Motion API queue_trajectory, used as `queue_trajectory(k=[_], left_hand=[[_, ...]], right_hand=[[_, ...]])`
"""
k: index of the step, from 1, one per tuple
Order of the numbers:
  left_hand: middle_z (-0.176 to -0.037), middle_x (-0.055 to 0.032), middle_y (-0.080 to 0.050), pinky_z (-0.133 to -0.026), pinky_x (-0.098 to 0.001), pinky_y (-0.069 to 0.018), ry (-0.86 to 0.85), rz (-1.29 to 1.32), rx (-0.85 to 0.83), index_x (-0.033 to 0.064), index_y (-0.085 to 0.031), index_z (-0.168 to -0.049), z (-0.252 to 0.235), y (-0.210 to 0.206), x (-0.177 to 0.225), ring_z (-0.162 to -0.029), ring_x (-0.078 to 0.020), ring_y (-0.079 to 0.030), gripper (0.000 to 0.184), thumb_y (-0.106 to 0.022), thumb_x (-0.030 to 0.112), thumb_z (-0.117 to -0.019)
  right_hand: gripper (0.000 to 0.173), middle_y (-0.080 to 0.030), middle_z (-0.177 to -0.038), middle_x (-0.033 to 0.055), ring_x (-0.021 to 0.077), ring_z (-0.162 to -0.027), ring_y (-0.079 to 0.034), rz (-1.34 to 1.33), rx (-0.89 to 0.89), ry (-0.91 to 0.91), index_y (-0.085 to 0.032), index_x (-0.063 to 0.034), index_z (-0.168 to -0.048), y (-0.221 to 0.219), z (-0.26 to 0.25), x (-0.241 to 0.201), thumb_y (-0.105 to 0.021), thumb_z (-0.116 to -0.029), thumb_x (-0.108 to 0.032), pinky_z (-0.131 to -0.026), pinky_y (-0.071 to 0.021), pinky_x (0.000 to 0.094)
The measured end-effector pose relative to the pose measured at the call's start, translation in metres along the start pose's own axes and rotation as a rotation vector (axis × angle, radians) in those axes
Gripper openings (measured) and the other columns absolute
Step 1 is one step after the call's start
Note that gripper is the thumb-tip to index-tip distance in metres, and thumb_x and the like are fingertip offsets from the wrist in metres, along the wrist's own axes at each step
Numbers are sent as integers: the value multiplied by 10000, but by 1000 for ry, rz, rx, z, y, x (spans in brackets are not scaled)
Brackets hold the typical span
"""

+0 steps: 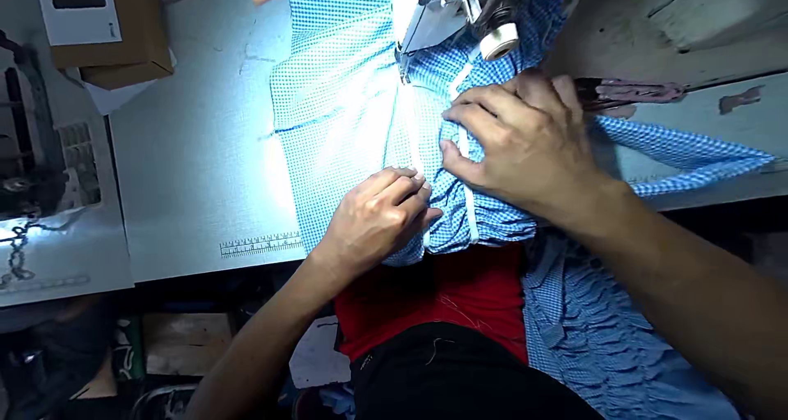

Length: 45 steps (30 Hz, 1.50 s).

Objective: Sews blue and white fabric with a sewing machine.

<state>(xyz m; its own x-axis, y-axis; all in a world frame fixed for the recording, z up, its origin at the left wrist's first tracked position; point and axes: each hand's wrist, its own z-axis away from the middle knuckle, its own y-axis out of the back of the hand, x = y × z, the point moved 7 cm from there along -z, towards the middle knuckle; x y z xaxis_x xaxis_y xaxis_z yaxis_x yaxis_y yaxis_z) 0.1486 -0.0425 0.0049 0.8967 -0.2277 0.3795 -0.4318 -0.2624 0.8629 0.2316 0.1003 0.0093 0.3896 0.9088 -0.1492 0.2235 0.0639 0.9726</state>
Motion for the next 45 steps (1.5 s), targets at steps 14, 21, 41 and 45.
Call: queue_trajectory(k=[14,21,41,45], left_hand=[[-1151,-96,-752,-1035,-334,-534,-1,-14,-8,71,-785,-1113,-1,1,0,-1192,-228,-676,279,-649,290,-1008],[-1127,-91,-757,-1018,-329,-539,-2,-16,-3,66,-790,-1094,0,0,2,-1175,-221,-681,278,-645,289,-1011],[-1137,-96,-760,-1041,-331,-534,-6,6,10,64,-790,-1102,3,1,3,-1178,-224,-686,276,-643,280,-1013],[-1147,-89,-758,-1048,-328,-528,-6,10,4,73,-789,-1114,3,0,2,-1194,-222,-677,275,-646,286,-1013]], right_hand=[[275,-672,-1201,150,423,-1095,-580,-38,42,78,-704,-109,-1176,1,-2,-4,-476,-1023,-123,-872,-401,581],[325,-641,-1328,130,415,-1160,-572,-32,29,52,-687,-141,-1264,1,-2,-2,-460,-1038,-195,-907,-408,582],[335,-688,-1248,101,389,-1128,-591,-5,39,35,-706,-117,-1193,0,-4,-4,-451,-1046,-275,-934,-383,594],[322,-656,-1318,113,413,-1185,-564,-7,38,35,-686,-131,-1256,1,-4,-5,-459,-1032,-176,-939,-386,596]])
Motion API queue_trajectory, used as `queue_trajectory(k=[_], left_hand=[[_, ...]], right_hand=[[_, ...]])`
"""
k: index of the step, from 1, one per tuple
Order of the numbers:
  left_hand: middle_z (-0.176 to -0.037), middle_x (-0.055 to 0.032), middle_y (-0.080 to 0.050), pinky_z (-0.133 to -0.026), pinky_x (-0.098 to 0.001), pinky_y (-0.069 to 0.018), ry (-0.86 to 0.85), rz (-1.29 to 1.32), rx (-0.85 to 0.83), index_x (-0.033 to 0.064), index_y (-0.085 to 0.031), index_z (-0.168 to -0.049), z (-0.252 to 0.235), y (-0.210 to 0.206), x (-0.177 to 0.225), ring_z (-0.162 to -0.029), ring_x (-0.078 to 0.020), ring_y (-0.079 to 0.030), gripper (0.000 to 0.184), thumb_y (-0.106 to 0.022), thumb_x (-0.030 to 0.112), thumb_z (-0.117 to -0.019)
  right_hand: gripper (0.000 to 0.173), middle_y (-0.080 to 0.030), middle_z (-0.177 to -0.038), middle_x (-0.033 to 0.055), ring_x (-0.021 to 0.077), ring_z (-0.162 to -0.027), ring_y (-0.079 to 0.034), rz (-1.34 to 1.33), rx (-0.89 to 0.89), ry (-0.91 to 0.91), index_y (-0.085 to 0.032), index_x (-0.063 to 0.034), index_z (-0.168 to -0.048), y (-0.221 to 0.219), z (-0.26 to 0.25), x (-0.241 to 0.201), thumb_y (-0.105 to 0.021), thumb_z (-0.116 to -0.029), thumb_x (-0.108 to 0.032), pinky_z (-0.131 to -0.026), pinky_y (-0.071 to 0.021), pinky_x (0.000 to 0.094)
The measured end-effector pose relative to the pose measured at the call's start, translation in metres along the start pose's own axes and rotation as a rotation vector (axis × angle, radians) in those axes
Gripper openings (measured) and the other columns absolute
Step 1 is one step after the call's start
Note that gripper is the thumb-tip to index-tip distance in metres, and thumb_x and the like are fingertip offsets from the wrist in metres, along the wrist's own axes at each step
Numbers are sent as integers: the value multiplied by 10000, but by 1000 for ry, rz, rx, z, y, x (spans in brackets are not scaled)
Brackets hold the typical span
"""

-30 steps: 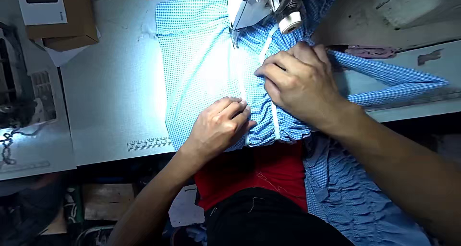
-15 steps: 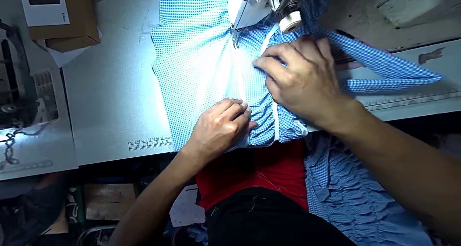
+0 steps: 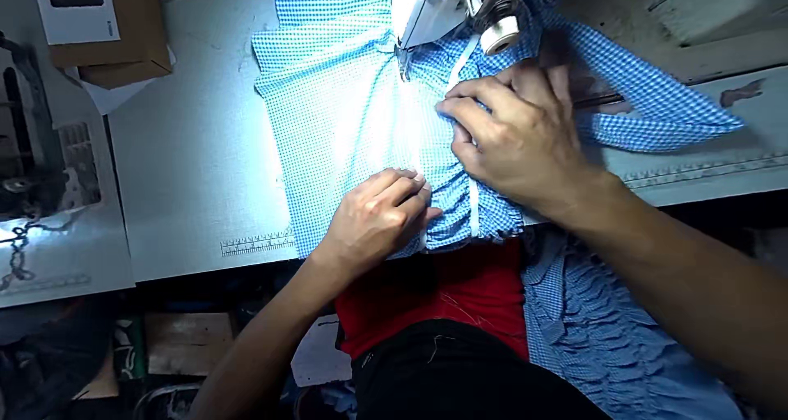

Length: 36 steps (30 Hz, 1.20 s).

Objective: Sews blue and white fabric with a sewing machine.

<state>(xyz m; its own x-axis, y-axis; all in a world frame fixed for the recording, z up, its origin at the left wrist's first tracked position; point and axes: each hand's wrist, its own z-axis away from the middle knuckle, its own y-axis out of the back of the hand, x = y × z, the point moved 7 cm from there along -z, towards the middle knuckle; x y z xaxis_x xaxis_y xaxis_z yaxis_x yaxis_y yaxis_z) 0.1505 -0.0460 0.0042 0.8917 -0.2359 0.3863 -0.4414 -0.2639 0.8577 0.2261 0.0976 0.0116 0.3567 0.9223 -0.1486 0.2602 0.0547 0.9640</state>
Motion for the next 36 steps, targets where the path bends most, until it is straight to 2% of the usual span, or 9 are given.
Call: queue_trajectory(k=[2,6,11,14,19,22,27,31,36], left_hand=[[-1146,-88,-757,-1044,-330,-530,2,9,5,73,-789,-1115,0,0,0,-1190,-219,-677,272,-657,285,-1007],[-1144,-90,-758,-1033,-326,-536,7,10,13,72,-790,-1116,1,1,-1,-1183,-218,-681,273,-655,284,-1008],[-1148,-91,-757,-1034,-329,-535,4,6,14,76,-788,-1118,0,0,-1,-1185,-219,-680,275,-653,289,-1010],[-1157,-94,-757,-1041,-331,-532,8,3,12,74,-789,-1118,1,0,-1,-1189,-224,-680,279,-649,291,-1012],[-1140,-95,-758,-1035,-334,-537,3,6,4,69,-789,-1116,0,1,0,-1184,-225,-682,269,-658,277,-1008],[-1116,-91,-763,-1019,-331,-541,-1,-4,12,70,-795,-1095,0,2,0,-1167,-223,-687,255,-653,263,-1009],[-1117,-88,-758,-1010,-326,-542,-1,1,0,68,-792,-1097,-2,2,0,-1169,-216,-681,259,-646,265,-1015],[-1128,-90,-757,-1006,-327,-545,2,-16,-2,72,-790,-1101,-2,1,0,-1170,-222,-682,264,-646,273,-1012],[-1109,-90,-763,-1023,-340,-539,-3,-39,5,70,-793,-1092,-4,0,0,-1159,-228,-690,265,-637,270,-1018]], right_hand=[[288,-668,-1249,134,423,-1127,-572,-13,4,18,-690,-108,-1200,0,0,-1,-465,-1020,-93,-898,-389,594],[415,-642,-1347,112,423,-1213,-550,-3,-28,-48,-693,-178,-1304,-1,-1,3,-454,-1020,-364,-991,-345,647],[259,-677,-1196,147,426,-1101,-581,2,8,6,-692,-91,-1150,1,-1,-2,-462,-1033,-115,-902,-377,605],[411,-657,-1291,122,413,-1169,-568,23,-36,-30,-697,-127,-1241,0,-2,0,-465,-1014,-378,-957,-362,627],[262,-682,-1171,139,411,-1083,-580,-16,-1,34,-699,-89,-1129,2,0,-2,-457,-1043,-138,-908,-368,596],[444,-661,-1299,119,415,-1185,-565,2,-40,-34,-700,-144,-1264,1,1,2,-447,-1022,-418,-988,-340,645],[285,-651,-1256,144,434,-1135,-552,-9,-5,29,-683,-119,-1197,1,2,-4,-462,-1018,-99,-908,-363,608],[404,-651,-1307,126,442,-1239,-527,18,-35,-22,-702,-140,-1247,1,-1,2,-444,-1035,-367,-1009,-319,666],[262,-646,-1323,130,461,-1251,-513,40,28,24,-696,-118,-1162,5,0,-4,-473,-1026,-94,-998,-318,672]])
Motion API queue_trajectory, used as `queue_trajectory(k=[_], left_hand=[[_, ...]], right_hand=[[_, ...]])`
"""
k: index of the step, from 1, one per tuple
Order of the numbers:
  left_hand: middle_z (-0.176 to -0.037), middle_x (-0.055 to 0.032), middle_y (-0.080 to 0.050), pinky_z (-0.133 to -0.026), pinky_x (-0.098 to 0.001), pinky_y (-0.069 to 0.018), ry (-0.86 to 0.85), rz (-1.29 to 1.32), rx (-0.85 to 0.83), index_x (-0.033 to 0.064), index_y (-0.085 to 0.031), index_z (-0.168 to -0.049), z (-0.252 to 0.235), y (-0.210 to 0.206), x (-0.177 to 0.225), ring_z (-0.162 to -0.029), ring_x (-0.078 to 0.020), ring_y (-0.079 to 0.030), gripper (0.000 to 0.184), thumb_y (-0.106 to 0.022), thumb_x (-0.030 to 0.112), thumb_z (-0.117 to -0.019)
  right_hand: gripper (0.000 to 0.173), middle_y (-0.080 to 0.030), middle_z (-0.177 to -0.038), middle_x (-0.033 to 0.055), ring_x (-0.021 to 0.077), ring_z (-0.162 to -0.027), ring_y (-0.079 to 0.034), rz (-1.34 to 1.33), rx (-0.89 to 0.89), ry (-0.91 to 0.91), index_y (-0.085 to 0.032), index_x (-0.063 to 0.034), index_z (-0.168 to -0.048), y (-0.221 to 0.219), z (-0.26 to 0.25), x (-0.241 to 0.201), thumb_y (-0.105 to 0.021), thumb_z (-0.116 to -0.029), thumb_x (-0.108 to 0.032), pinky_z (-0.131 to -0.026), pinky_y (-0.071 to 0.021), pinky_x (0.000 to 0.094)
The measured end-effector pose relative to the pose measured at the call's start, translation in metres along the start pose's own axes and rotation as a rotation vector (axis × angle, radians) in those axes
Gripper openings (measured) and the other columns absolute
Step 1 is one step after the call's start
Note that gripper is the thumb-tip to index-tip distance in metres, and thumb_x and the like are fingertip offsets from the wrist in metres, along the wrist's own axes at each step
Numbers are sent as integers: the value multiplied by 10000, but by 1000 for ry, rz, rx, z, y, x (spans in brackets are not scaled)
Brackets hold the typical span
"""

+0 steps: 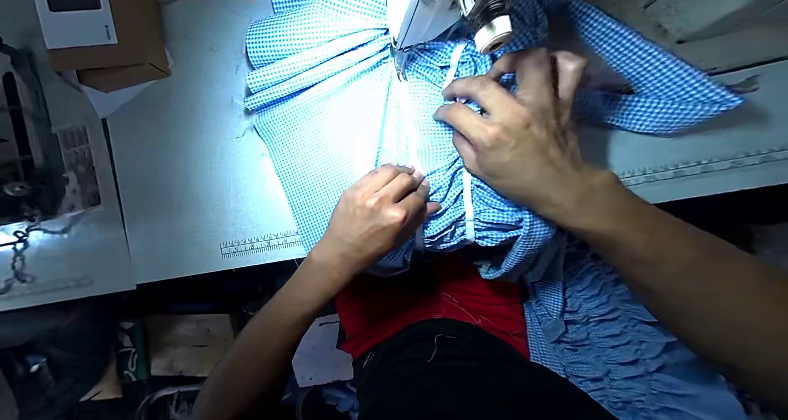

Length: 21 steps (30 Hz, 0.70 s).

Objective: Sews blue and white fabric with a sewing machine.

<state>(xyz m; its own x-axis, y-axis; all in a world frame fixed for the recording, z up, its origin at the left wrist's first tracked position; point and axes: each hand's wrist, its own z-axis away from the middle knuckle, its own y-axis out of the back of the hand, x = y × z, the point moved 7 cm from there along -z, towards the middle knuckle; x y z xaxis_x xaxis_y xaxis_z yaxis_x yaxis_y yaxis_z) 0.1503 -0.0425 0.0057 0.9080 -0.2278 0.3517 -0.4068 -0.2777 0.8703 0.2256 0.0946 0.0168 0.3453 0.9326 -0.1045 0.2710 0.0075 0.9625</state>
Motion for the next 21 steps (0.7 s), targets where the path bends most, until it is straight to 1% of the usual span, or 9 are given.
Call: queue_trajectory(k=[4,6,8,10,12,14,17,20,21], left_hand=[[-1113,-90,-763,-1018,-338,-543,-4,1,-5,71,-792,-1096,0,1,0,-1158,-224,-691,266,-641,275,-1016],[-1104,-91,-765,-1016,-341,-544,-8,11,-4,68,-793,-1082,0,1,0,-1154,-228,-693,262,-647,273,-1013],[-1115,-94,-763,-1013,-341,-545,-7,13,-4,66,-794,-1087,0,1,0,-1157,-230,-692,262,-645,270,-1014],[-1123,-88,-762,-1014,-333,-544,-2,11,-12,75,-793,-1098,0,1,-1,-1159,-221,-690,260,-639,268,-1017],[-1127,-85,-758,-1018,-331,-538,3,15,-16,75,-791,-1114,1,1,-2,-1166,-217,-683,257,-634,257,-1021],[-1126,-87,-756,-1022,-333,-538,4,15,-16,74,-791,-1108,2,1,-2,-1168,-216,-681,254,-638,256,-1019],[-1132,-84,-756,-1018,-335,-536,5,2,-23,78,-791,-1106,1,1,-1,-1169,-218,-680,266,-631,273,-1022],[-1119,-89,-758,-1009,-330,-546,8,8,-17,71,-791,-1101,0,2,-2,-1158,-221,-688,264,-627,263,-1021],[-1112,-90,-759,-1007,-330,-548,10,11,-13,69,-790,-1099,1,3,-2,-1154,-222,-690,262,-632,261,-1019]], right_hand=[[355,-680,-1217,120,432,-1190,-537,28,12,-21,-704,-129,-1203,-1,0,2,-439,-1054,-313,-1005,-291,663],[333,-636,-1327,128,448,-1204,-522,43,-4,-17,-684,-137,-1263,0,1,0,-448,-1054,-241,-992,-299,669],[251,-656,-1268,143,440,-1128,-545,49,4,20,-680,-101,-1175,1,0,-5,-469,-1039,-96,-942,-323,638],[258,-687,-1134,146,425,-1059,-571,41,-2,23,-690,-79,-1129,-1,-1,-5,-452,-1048,-136,-903,-341,615],[372,-680,-1184,144,433,-1099,-563,49,-26,-12,-700,-96,-1184,-2,-3,-1,-433,-1047,-317,-925,-334,636],[331,-654,-1258,142,437,-1116,-551,32,-42,-13,-685,-112,-1241,-1,-2,-2,-451,-1046,-240,-927,-330,640],[257,-677,-1191,134,427,-1071,-573,12,-28,-1,-692,-94,-1146,-1,-1,-2,-459,-1040,-114,-906,-343,621],[417,-666,-1270,144,449,-1149,-560,19,-47,-60,-708,-108,-1201,-1,-3,3,-424,-1045,-371,-959,-328,661],[411,-647,-1306,155,464,-1177,-546,7,-61,-61,-699,-113,-1245,-1,-3,2,-443,-1039,-360,-970,-323,677]])
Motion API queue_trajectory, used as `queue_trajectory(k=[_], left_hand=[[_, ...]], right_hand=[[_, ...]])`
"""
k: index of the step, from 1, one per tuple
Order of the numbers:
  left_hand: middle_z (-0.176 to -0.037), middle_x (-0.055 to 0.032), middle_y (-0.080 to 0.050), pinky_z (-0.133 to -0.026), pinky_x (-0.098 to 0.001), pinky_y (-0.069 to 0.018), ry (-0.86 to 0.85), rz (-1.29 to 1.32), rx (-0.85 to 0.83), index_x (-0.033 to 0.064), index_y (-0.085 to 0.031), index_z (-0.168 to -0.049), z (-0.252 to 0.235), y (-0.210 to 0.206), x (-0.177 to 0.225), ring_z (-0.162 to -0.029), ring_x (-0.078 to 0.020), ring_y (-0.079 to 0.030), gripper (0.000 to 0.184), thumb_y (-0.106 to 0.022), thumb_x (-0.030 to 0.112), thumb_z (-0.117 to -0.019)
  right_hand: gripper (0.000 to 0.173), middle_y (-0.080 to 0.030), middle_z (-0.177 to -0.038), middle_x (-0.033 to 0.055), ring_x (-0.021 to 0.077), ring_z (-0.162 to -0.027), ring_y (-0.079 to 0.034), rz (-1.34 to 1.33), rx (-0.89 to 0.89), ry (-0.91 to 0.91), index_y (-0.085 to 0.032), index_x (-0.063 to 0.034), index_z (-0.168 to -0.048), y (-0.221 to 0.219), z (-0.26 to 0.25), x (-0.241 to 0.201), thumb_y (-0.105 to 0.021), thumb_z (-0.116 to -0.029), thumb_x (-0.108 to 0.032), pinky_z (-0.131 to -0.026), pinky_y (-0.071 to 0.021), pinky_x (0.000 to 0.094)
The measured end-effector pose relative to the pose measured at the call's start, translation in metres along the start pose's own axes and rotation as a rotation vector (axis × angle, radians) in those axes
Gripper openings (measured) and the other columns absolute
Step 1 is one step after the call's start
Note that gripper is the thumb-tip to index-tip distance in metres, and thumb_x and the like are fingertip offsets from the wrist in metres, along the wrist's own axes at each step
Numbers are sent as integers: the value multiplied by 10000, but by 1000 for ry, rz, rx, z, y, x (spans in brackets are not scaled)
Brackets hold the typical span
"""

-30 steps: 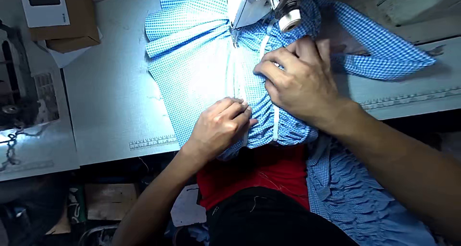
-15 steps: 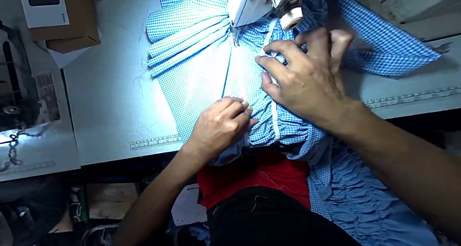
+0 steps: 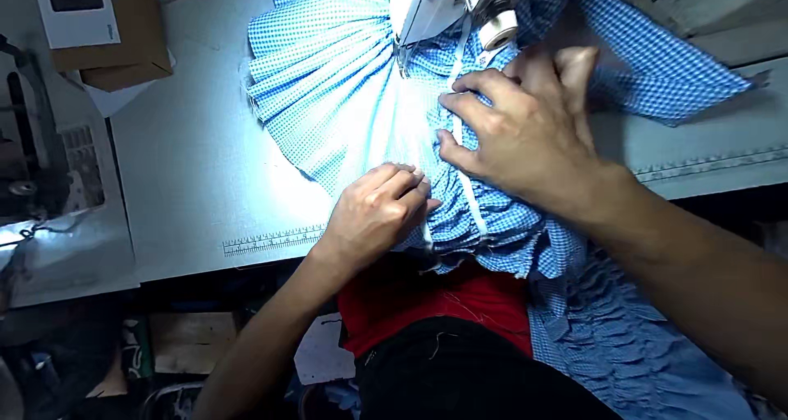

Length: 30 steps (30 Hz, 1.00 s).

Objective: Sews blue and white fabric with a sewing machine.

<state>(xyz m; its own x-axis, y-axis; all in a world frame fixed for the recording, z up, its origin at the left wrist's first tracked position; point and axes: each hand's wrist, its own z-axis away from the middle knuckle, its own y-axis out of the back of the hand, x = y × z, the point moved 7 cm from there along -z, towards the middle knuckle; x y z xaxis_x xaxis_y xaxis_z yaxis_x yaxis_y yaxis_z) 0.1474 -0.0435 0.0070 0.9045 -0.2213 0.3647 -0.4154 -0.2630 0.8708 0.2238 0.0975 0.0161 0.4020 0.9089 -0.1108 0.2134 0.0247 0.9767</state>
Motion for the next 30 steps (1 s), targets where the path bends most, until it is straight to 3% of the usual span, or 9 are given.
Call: queue_trajectory(k=[4,7,9,11,15,19,23,27,30], left_hand=[[-1113,-86,-760,-1008,-337,-547,0,-6,-2,71,-792,-1094,-2,-1,1,-1153,-221,-691,269,-641,279,-1013],[-1119,-86,-758,-1004,-332,-548,1,-13,-4,76,-791,-1098,-1,-1,1,-1154,-218,-689,269,-642,284,-1014],[-1121,-90,-758,-1009,-336,-547,2,-11,-3,73,-791,-1103,-2,-1,1,-1163,-223,-686,272,-640,283,-1016],[-1112,-90,-759,-1002,-338,-550,2,-16,4,73,-791,-1099,-3,-2,1,-1159,-226,-688,276,-642,288,-1014],[-1119,-88,-756,-1009,-333,-547,5,5,0,73,-789,-1108,-2,-2,0,-1162,-222,-685,280,-638,292,-1019],[-1121,-88,-758,-1003,-331,-551,5,19,5,75,-791,-1097,-3,-1,0,-1160,-219,-688,275,-646,292,-1015],[-1116,-92,-756,-993,-324,-552,12,17,8,71,-793,-1096,-2,0,0,-1145,-217,-689,276,-652,293,-1011],[-1127,-89,-756,-993,-330,-553,17,12,11,80,-794,-1092,-3,-2,1,-1154,-218,-689,264,-651,286,-1011],[-1121,-87,-757,-988,-332,-554,15,3,12,80,-795,-1089,-3,-2,1,-1147,-215,-690,263,-641,281,-1016]], right_hand=[[265,-672,-1147,155,426,-1057,-576,-49,20,62,-689,-85,-1157,0,2,-6,-461,-1023,-94,-902,-346,629],[377,-668,-1245,130,416,-1104,-574,-26,6,23,-700,-106,-1222,-2,1,-1,-458,-1046,-335,-943,-340,639],[354,-633,-1330,138,434,-1139,-555,-30,-8,28,-676,-111,-1285,-1,2,-3,-455,-1039,-235,-933,-341,644],[281,-657,-1225,147,427,-1084,-571,-49,9,60,-679,-94,-1196,-1,3,-5,-461,-1019,-96,-906,-352,632],[372,-677,-1240,125,416,-1094,-582,-27,11,21,-696,-92,-1208,-2,2,-1,-455,-1056,-331,-943,-339,642],[292,-669,-1227,126,405,-1060,-582,-33,27,42,-691,-96,-1188,-1,1,-2,-441,-1043,-139,-901,-352,617],[505,-640,-1342,144,439,-1163,-563,3,5,-25,-685,-126,-1308,-2,1,2,-438,-1047,-481,-980,-327,667],[321,-649,-1262,135,421,-1087,-575,-45,21,41,-674,-136,-1265,-3,1,-5,-453,-1032,-130,-913,-352,637],[334,-662,-1261,142,431,-1100,-581,-21,12,21,-692,-106,-1223,-5,-2,-3,-421,-1063,-219,-931,-349,652]])
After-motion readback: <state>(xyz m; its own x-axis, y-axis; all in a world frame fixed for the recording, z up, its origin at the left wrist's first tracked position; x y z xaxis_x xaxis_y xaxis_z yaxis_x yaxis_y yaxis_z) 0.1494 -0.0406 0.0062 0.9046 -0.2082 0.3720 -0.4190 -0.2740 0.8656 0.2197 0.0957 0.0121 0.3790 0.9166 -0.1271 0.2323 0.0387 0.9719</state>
